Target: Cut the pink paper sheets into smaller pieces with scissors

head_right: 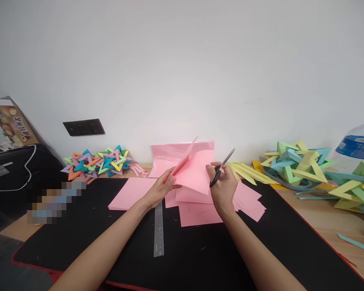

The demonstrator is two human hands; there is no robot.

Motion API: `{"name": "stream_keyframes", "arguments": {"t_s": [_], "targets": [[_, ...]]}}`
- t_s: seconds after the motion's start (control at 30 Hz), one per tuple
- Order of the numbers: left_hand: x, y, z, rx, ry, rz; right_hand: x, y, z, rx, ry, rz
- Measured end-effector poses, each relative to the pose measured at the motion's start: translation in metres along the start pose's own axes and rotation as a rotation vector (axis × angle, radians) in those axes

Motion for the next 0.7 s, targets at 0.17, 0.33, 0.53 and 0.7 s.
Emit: {"name": "stream_keyframes", "arguments": {"t_s": [0.17,0.33,0.53,0.7], "targets": [[-0.013,-0.012,0.0,-0.124,0.051,0.209,-0.011,0.01,0.0,0.12,0.01,-0.074],[-0.022,-0.04,-0.001,-0.343,0.076,0.516,-0.003,0.014,0.002,0.196,-0.12,0.052],[-0.016,-0.051,-0.001,-0.407,0.032,0.687,-0.011,0.021,0.005,0.276,-0.135,0.243],[-0.029,-0.045,0.004,-0.386,0.199,0.535,-0.042,0.019,-0.001,0.311,0.015,0.384]]}}
Point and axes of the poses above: each hand's wrist, its own z-axis away from the middle knuckle, its own y-axis out of the palm, x = y × z, the point moved 8 cm from there along -z, towards the middle knuckle, and after that the axes turned 3 degrees about -y, right-handed, at the moved point
